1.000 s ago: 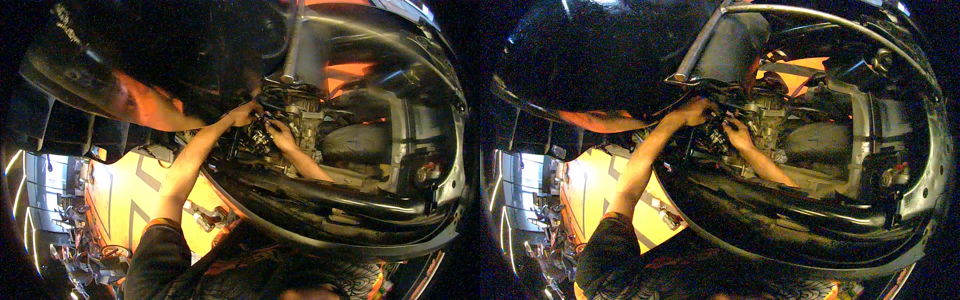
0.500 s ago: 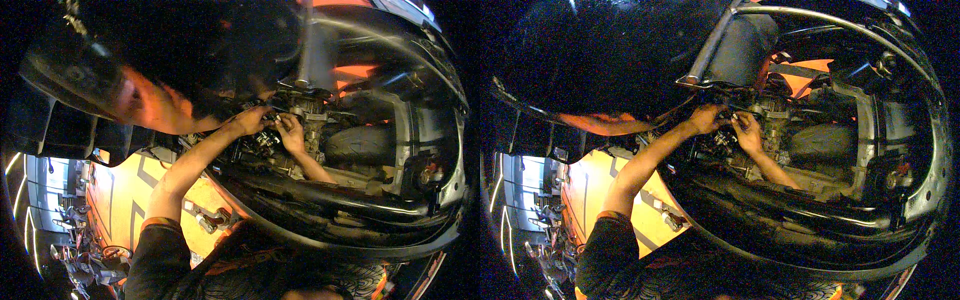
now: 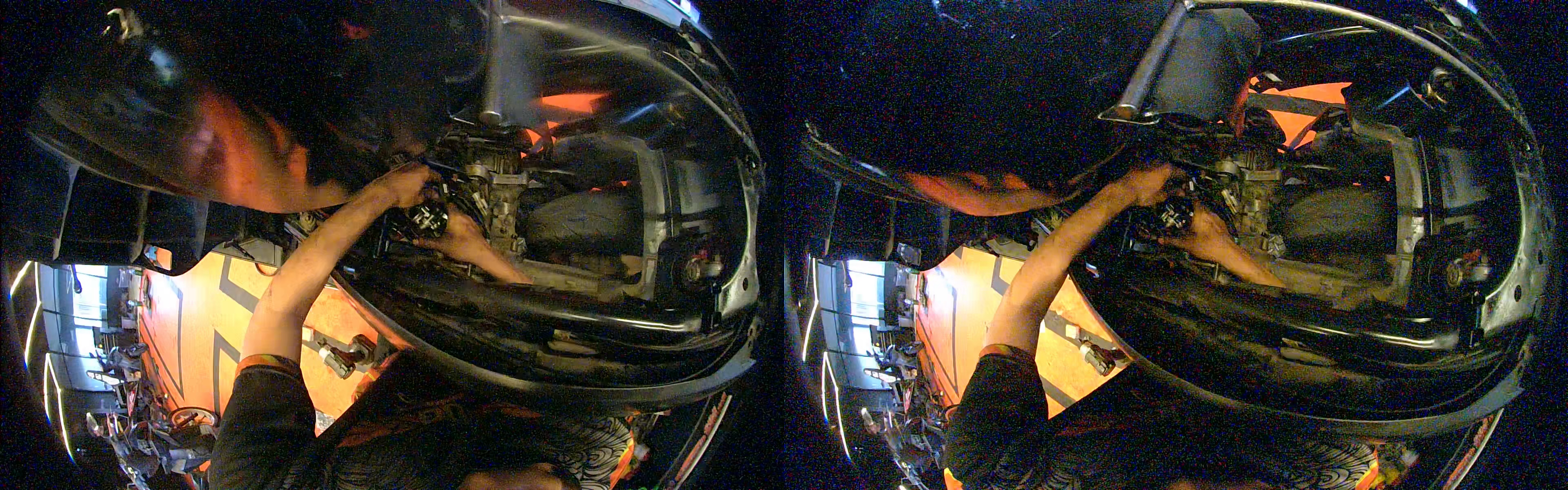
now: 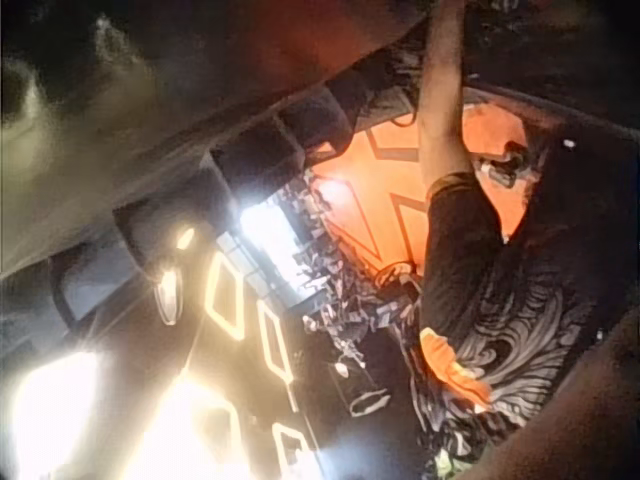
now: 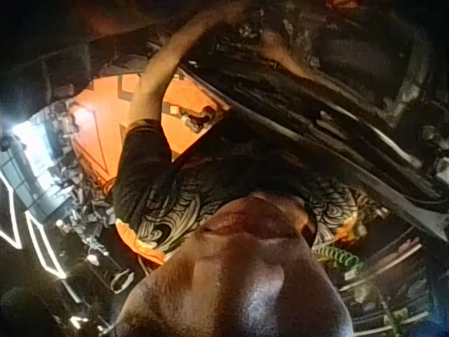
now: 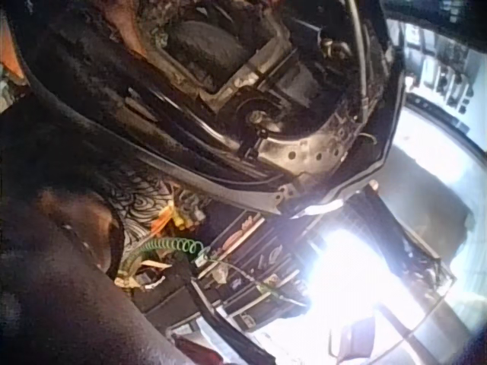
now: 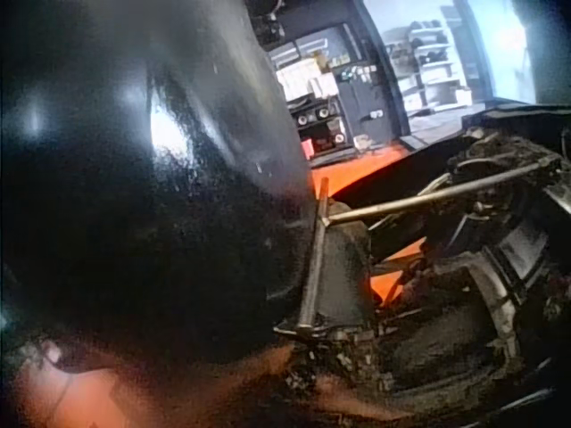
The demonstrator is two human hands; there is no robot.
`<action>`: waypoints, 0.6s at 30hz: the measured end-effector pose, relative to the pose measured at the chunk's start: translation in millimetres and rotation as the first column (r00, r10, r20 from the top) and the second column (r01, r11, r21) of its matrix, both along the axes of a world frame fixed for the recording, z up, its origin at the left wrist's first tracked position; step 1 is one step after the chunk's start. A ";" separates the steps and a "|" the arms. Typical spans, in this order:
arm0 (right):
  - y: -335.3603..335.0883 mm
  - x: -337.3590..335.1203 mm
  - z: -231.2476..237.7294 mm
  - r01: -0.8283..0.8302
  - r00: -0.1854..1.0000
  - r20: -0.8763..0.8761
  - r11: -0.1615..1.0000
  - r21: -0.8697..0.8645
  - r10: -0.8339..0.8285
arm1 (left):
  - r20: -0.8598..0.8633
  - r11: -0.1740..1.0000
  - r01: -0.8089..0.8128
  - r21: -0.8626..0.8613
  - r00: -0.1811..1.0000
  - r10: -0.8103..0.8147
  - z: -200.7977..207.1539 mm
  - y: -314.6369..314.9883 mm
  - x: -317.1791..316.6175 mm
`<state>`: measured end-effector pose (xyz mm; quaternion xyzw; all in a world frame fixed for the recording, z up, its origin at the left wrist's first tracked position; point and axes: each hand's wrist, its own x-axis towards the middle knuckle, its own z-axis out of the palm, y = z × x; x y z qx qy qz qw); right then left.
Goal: The person works on a motorcycle using an impact driver to loosen components, then uses a socket wrench and a long metal rod to manipulate parts within the engine compartment.
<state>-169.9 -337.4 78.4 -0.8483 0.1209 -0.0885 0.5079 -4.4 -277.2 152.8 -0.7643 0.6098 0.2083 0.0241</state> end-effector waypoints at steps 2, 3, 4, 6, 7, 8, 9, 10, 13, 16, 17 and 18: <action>3.8 -3.6 9.7 -0.017 0.979 0.206 0.998 0.060 0.004 | -0.013 0.997 0.024 -0.068 1.000 -0.025 -4.9 3.3 9.5; 3.3 -4.1 8.9 -0.013 0.979 0.205 0.998 0.063 0.000 | -0.050 0.997 0.059 -0.059 0.997 -0.062 0.0 0.9 6.1; 2.2 -4.6 8.1 0.021 0.986 0.164 0.997 0.070 -0.032 | -0.087 0.994 0.095 -0.052 0.991 -0.100 2.7 -2.0 3.9; 1.9 -2.5 1.5 0.049 0.990 0.126 0.995 0.083 -0.060 | -0.108 0.993 0.109 -0.052 0.988 -0.114 0.3 -4.5 7.0; 2.6 1.0 -7.4 0.052 0.973 0.221 0.997 0.053 -0.062 | -0.129 0.992 0.116 -0.054 0.984 -0.122 -1.2 -3.4 9.7; 3.4 3.5 -13.5 0.059 0.947 0.314 0.998 0.023 -0.064 | -0.126 0.993 0.113 -0.047 0.985 -0.118 -8.5 -0.9 15.1; 4.1 2.7 -10.6 0.060 0.947 0.314 0.998 0.026 -0.065 | -0.175 0.986 0.082 -0.143 0.979 -0.106 -13.3 1.5 17.2; 4.7 0.9 -5.2 0.035 0.942 0.332 0.998 0.043 -0.047 | -0.224 0.971 0.045 -0.236 0.970 -0.099 -17.7 3.6 20.1; 6.8 -2.0 -2.6 0.034 0.953 0.296 0.993 0.110 -0.065 | -0.432 0.994 -0.027 -0.105 0.902 -0.021 1.1 -0.1 15.4; 4.4 -1.2 -9.3 0.066 0.967 0.232 0.984 0.167 -0.104 | -0.462 0.997 -0.063 -0.044 0.886 0.036 17.6 -4.5 7.5; 2.9 -1.3 -11.8 0.069 0.970 0.218 0.983 0.173 -0.106 | -0.459 0.998 -0.056 -0.039 0.888 0.031 15.2 -5.2 10.4; 5.0 -5.0 -6.5 0.107 0.967 0.218 0.985 0.137 -0.135 | -0.418 0.994 -0.012 -0.110 0.908 -0.036 13.0 -0.2 12.8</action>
